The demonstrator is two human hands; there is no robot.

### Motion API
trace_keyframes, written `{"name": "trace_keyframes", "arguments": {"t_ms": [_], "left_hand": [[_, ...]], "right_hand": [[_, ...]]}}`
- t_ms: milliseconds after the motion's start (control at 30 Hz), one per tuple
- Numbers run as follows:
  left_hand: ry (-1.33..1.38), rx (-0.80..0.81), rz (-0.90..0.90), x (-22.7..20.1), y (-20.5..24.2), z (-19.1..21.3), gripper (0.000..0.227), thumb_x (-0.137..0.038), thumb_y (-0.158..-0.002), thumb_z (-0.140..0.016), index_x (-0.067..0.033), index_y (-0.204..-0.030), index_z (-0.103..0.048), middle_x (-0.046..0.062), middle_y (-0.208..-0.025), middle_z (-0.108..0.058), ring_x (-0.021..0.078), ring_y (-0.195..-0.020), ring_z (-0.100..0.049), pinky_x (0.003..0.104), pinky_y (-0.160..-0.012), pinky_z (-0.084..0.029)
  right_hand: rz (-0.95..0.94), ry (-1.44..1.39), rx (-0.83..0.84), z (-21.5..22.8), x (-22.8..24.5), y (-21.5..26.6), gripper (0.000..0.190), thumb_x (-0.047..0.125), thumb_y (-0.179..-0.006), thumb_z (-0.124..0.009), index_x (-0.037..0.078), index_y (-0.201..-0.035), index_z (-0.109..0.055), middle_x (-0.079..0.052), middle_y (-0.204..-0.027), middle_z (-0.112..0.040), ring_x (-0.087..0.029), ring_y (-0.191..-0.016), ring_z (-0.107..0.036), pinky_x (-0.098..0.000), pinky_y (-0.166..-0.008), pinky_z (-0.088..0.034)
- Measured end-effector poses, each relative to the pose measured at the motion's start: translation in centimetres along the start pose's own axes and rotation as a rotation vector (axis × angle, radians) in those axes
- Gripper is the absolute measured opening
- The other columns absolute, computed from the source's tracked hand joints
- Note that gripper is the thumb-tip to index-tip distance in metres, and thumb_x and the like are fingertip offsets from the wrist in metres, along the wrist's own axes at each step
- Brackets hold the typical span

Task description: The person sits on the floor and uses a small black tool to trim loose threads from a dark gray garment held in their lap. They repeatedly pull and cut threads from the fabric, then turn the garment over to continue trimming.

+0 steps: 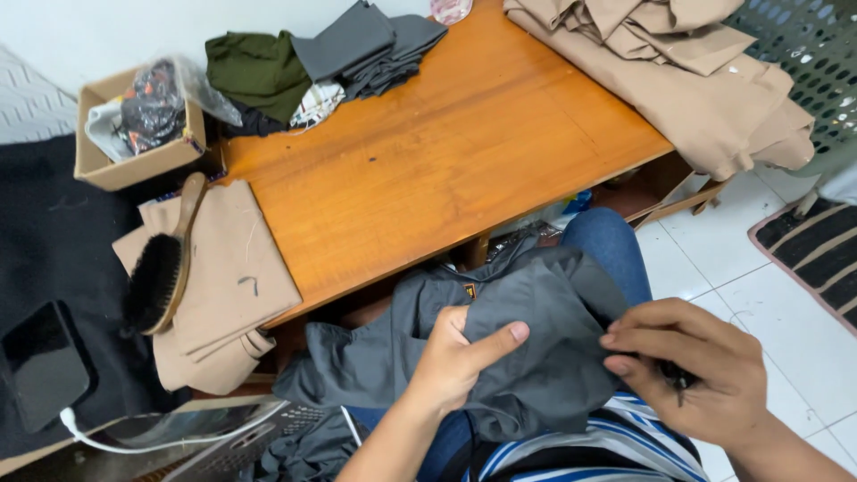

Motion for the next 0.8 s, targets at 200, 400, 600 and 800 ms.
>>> {"name": "trace_keyframes", "arguments": {"t_ms": [200,400,600,800], "left_hand": [[-0.116,0.053,-0.137,-2.1,1.3,-1.1,0.022,-0.015,-0.077,-0.065,-0.0058,-0.059,-0.056,-0.007,-0.060,-0.051,0.0029,-0.057,-0.046,0.018,-0.049,-0.037],[-0.295,0.117,-0.238,-3.5,1.9,-1.8,0.030,-0.016,-0.082,-0.060,-0.0091,-0.057,-0.046,-0.008,-0.055,-0.041,0.0017,-0.052,-0.038,0.018,-0.046,-0.031],[-0.517,0.070,-0.343,-3.5,1.7,-2.0,0.040,-0.016,-0.081,-0.061,-0.0114,-0.053,-0.034,-0.007,-0.051,-0.027,0.0032,-0.048,-0.026,0.022,-0.041,-0.020],[-0.466,0.059,-0.265,-3.1,1.3,-1.7,0.044,-0.015,-0.078,-0.064,-0.0136,-0.053,-0.027,-0.008,-0.054,-0.025,0.0041,-0.051,-0.024,0.022,-0.042,-0.019]], "right_hand": [[-0.079,-0.035,0.108,-2.7,1.3,-2.8,0.013,0.015,-0.070,-0.065,0.014,-0.082,-0.065,-0.001,-0.076,-0.063,-0.007,-0.047,-0.058,-0.0172,-0.042,-0.047],[-0.160,-0.010,0.111,-3.5,0.2,-2.3,0.010,0.015,-0.067,-0.066,0.013,-0.077,-0.068,0.000,-0.076,-0.066,-0.008,-0.046,-0.059,-0.0170,-0.044,-0.050],[-0.118,0.178,0.300,-4.9,-1.1,-1.1,0.014,0.007,-0.067,-0.053,0.017,-0.077,-0.055,0.008,-0.071,-0.057,-0.010,-0.053,-0.049,-0.0225,-0.039,-0.039],[-0.403,-0.079,0.410,-5.2,-3.8,0.4,0.015,0.001,-0.066,-0.046,0.015,-0.070,-0.048,0.003,-0.065,-0.047,-0.012,-0.056,-0.041,-0.0251,-0.051,-0.034]]}}
Point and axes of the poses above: each hand's wrist, its own y-axis away from the middle knuckle, its own z-axis out of the back of the hand, x = y × z, the point moved 7 cm from there along -y, towards the middle knuckle
